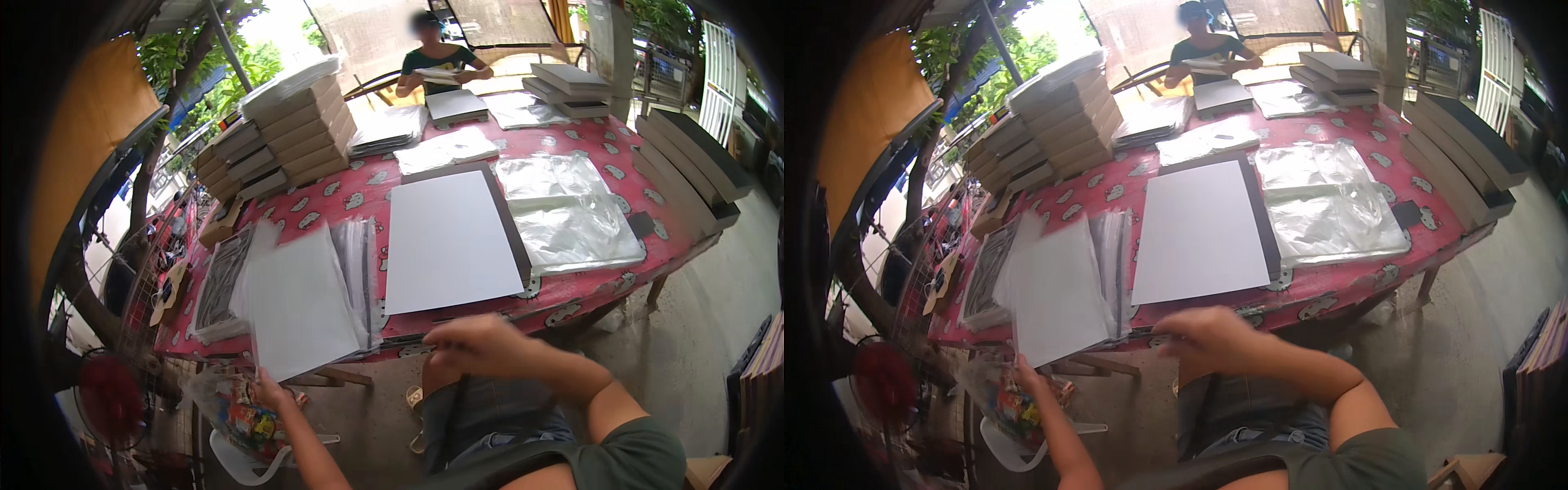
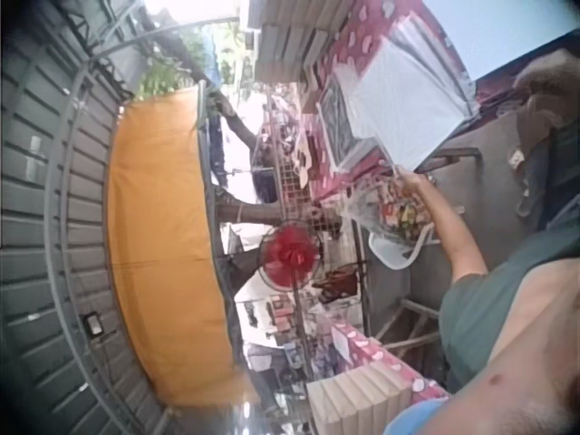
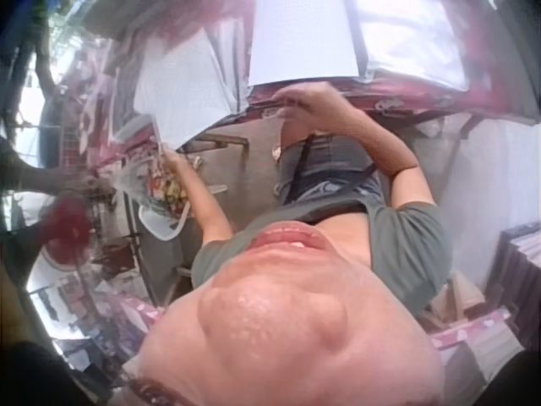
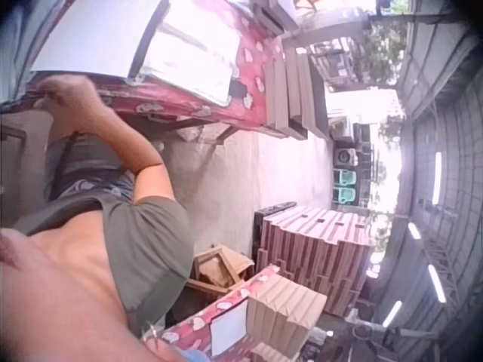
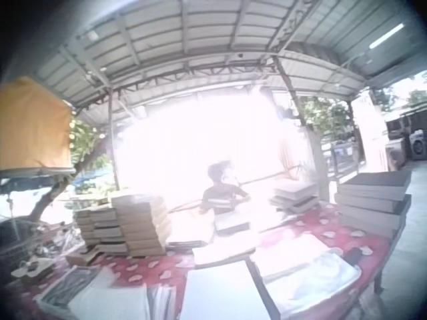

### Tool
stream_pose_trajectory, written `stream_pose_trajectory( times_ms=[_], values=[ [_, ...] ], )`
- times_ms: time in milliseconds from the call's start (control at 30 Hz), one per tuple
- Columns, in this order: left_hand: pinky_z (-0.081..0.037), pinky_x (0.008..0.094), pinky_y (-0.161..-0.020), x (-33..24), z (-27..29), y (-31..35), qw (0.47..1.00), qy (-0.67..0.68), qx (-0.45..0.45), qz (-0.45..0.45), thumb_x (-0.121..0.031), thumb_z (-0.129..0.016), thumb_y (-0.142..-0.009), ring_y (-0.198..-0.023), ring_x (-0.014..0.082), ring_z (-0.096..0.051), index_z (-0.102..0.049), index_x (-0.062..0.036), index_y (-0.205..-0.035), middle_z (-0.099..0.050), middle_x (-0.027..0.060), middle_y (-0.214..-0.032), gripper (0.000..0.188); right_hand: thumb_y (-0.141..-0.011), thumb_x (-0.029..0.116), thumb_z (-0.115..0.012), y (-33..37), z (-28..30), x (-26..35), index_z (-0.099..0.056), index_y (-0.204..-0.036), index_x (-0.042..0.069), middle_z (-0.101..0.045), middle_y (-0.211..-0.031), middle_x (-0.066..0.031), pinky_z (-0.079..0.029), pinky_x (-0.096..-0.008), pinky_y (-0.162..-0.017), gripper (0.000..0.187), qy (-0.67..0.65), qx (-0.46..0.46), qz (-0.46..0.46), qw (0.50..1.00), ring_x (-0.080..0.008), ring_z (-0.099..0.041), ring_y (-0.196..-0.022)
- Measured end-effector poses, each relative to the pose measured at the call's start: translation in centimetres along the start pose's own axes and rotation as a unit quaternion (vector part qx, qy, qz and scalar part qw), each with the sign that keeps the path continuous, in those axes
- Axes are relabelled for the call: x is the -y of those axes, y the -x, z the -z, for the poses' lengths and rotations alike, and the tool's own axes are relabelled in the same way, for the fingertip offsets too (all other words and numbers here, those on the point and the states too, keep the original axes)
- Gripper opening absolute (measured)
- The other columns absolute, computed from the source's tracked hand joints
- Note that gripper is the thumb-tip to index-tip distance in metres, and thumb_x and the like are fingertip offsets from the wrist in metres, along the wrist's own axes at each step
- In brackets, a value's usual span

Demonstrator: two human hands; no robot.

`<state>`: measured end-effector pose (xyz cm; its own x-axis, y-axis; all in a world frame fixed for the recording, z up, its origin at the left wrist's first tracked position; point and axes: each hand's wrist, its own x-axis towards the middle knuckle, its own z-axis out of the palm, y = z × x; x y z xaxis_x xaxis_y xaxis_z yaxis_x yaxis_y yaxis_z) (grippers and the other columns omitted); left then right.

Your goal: The person takes individual stacks of paper and inserts them into plastic bags by hand, then places the finished packages into a larger stack.

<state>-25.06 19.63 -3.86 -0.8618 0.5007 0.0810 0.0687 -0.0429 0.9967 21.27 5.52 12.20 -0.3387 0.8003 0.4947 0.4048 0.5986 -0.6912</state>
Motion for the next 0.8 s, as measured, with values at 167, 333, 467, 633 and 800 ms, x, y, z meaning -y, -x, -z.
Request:
stream_pose_trajectory(
  times_ms=[167,333,467,633,800],
  values=[
    [-0.043,0.0434,-0.075,-0.2,-0.9,0.2,0.994,-0.106,0.012,-0.014,-0.039,-0.058,-0.072,-0.085,0.0346,-0.058,-0.055,0.0044,-0.103,-0.059,0.0209,-0.099,0.053,-0.073,0.007,-0.066,2.5,8.2,0.1,-0.060,-0.095,0.002,-0.060,-0.070,-0.0012,-0.045,-0.0220,-0.057,0.023,0.025,-0.191,-0.185,0.964,-0.0052,-0.056,-0.065],
    [-0.042,0.0435,-0.074,-0.3,-3.1,1.6,0.951,-0.288,-0.008,-0.107,-0.037,-0.056,-0.072,-0.084,0.0372,-0.057,-0.054,0.0040,-0.102,-0.059,0.0218,-0.097,0.051,-0.069,0.020,-0.069,9.4,18.8,-11.7,-0.062,-0.092,0.003,-0.063,-0.079,-0.0110,-0.047,-0.0291,-0.061,0.029,0.318,-0.281,-0.292,0.857,-0.0175,-0.058,-0.063],
    [-0.042,0.0450,-0.071,1.6,-2.2,-1.2,0.959,-0.187,-0.147,-0.153,-0.034,-0.058,-0.071,-0.081,0.0324,-0.055,-0.053,0.0059,-0.094,-0.056,0.0215,-0.090,0.046,-0.067,0.024,-0.069,10.7,19.4,-15.8,-0.061,-0.094,0.003,-0.057,-0.097,-0.0150,-0.043,-0.0350,-0.079,0.036,0.379,-0.223,-0.352,0.826,-0.0270,-0.054,-0.092],
    [-0.044,0.0410,-0.073,-6.4,-6.2,9.6,0.974,0.026,-0.148,-0.168,-0.023,-0.059,-0.073,-0.084,0.0243,-0.052,-0.047,0.0056,-0.100,-0.049,0.0181,-0.098,0.041,-0.067,0.027,-0.069,11.6,19.0,-19.5,-0.061,-0.094,0.008,-0.055,-0.096,-0.0109,-0.041,-0.0382,-0.080,0.035,0.550,-0.199,-0.392,0.710,-0.0268,-0.047,-0.102],
    [-0.037,0.0319,-0.091,-13.5,-10.4,28.5,0.900,0.215,0.355,-0.135,-0.006,-0.059,-0.075,-0.106,0.0191,-0.043,-0.040,-0.0023,-0.112,-0.041,0.0094,-0.116,0.042,-0.071,0.010,-0.057,8.2,14.9,-17.7,-0.056,-0.085,0.006,-0.056,-0.069,-0.0136,-0.045,-0.0392,-0.065,0.014,0.299,-0.281,-0.262,0.873,-0.0290,-0.058,-0.069]
  ],
)
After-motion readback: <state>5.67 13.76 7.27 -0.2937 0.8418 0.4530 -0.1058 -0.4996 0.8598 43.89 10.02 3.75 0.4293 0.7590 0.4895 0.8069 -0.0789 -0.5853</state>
